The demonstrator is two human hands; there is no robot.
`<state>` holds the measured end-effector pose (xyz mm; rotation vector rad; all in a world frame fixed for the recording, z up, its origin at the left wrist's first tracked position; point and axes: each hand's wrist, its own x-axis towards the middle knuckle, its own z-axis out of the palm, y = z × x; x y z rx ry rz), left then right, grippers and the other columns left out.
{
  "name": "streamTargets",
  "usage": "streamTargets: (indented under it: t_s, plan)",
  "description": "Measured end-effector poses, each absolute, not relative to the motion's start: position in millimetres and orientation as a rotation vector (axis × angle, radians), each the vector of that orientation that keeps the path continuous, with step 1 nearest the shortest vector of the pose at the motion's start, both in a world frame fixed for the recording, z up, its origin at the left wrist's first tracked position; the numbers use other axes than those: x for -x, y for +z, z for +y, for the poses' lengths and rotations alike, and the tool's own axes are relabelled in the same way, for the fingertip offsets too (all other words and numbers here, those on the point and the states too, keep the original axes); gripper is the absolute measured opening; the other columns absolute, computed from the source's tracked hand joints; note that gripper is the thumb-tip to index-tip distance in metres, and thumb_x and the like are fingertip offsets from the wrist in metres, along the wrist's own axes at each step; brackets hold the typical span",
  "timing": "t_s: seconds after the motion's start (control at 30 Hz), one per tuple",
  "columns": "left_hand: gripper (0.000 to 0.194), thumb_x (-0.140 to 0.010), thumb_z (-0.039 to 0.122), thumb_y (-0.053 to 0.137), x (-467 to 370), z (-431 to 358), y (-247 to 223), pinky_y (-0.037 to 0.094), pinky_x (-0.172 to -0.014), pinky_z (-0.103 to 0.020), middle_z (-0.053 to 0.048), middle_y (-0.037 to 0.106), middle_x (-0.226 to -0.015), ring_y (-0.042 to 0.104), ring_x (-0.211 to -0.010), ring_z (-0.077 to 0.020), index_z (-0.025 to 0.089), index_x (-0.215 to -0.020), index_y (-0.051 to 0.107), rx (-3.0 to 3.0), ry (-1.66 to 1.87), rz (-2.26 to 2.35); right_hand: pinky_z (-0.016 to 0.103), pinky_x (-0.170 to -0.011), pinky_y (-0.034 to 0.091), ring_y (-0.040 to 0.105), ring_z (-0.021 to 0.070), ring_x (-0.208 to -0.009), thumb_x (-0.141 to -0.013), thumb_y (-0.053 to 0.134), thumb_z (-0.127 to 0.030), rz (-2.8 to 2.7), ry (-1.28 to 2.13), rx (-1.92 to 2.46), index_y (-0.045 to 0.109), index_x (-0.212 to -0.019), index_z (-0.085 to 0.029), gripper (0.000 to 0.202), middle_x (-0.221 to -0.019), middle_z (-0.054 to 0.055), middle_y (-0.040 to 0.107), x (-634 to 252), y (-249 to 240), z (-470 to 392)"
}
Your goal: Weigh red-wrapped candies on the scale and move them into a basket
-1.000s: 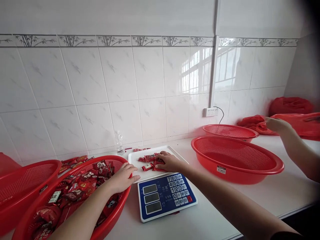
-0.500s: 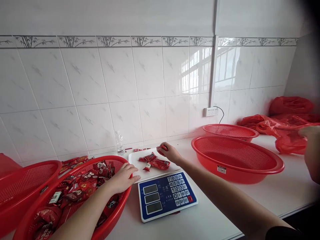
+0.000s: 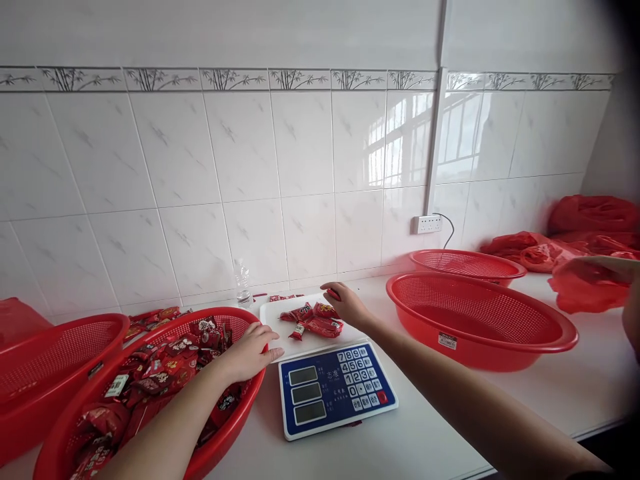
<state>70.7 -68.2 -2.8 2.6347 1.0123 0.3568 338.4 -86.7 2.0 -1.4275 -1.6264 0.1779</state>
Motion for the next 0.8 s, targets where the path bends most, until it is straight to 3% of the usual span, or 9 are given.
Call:
streamTargets:
  t_s: [0.23, 0.3, 0.4, 0.53, 0.63, 0.7, 0.8]
  plan:
    - [0.051, -0.08, 0.053, 0.043, -70, -75, 0, 0.026, -0.102, -0.039, -0.008, 0.046, -0.127, 0.028, -0.126, -0.0258, 0.021, -0.118, 0.053, -2.559, 0.366, 1.085, 0.032, -0.08, 0.042, 0.057, 0.0194, -0.091, -0.077, 0.055, -0.027, -2.042, 0.209, 1.305, 0.064, -0.096, -0.026, 0.022, -0.101, 0.005, 0.062, -299, 1, -101]
    - [0.054, -0.077, 0.051, 0.049, -72, -77, 0, 0.026, -0.102, -0.041, -0.01, 0.044, -0.13, 0.028, -0.127, -0.0271, 0.021, -0.122, 0.049, -2.527, 0.456, 1.093, 0.037, -0.085, 0.04, 0.055, 0.0229, -0.099, -0.08, 0.052, -0.033, -2.07, 0.182, 1.301, 0.058, -0.111, -0.026, 0.033, -0.106, 0.006, 0.062, -284, 1, -104]
    - [0.055, -0.075, 0.044, 0.056, -78, -80, 2, 0.03, -0.1, -0.041, -0.01, 0.044, -0.13, 0.035, -0.124, -0.027, 0.022, -0.124, 0.045, -2.475, 0.738, 1.009, 0.04, -0.091, 0.037, 0.049, 0.0244, -0.111, -0.087, 0.038, -0.045, -2.018, 0.28, 1.241, 0.036, -0.133, -0.022, 0.052, -0.118, 0.01, 0.057, -259, 5, -108]
    - [0.036, -0.078, 0.036, 0.053, -88, -83, 15, 0.044, -0.085, -0.034, -0.007, 0.06, -0.106, 0.056, -0.099, -0.0213, 0.019, -0.11, 0.052, -2.294, 0.97, 0.731, 0.038, -0.103, 0.026, 0.03, 0.0218, -0.128, -0.085, 0.026, -0.058, -1.895, 0.588, 1.091, 0.017, -0.141, -0.016, 0.07, -0.14, 0.012, 0.033, -233, 17, -112]
    - [0.022, -0.08, 0.035, 0.051, -87, -79, 26, 0.045, -0.076, -0.029, -0.002, 0.063, -0.088, 0.058, -0.083, -0.0173, 0.018, -0.093, 0.056, -2.258, 0.996, 0.691, 0.038, -0.107, 0.018, 0.016, 0.0199, -0.133, -0.082, 0.026, -0.064, -1.884, 0.668, 1.093, 0.008, -0.142, -0.017, 0.078, -0.147, 0.01, 0.017, -235, 26, -111]
    - [0.021, -0.078, 0.036, 0.051, -78, -73, 30, 0.044, -0.076, -0.028, -0.001, 0.064, -0.087, 0.058, -0.083, -0.0176, 0.019, -0.089, 0.057, -2.305, 0.955, 0.84, 0.042, -0.107, 0.014, 0.007, 0.0211, -0.135, -0.079, 0.031, -0.066, -1.929, 0.581, 1.179, 0.008, -0.142, -0.023, 0.08, -0.148, 0.008, 0.012, -249, 29, -107]
    - [0.022, -0.073, 0.038, 0.054, -57, -60, 27, 0.043, -0.07, -0.03, -0.002, 0.064, -0.084, 0.059, -0.079, -0.021, 0.02, -0.085, 0.057, -2.397, 0.705, 1.323, 0.057, -0.103, 0.003, -0.007, 0.0296, -0.134, -0.07, 0.042, -0.071, -2.014, 0.369, 1.48, 0.02, -0.138, -0.032, 0.082, -0.149, 0.006, 0.008, -276, 24, -97]
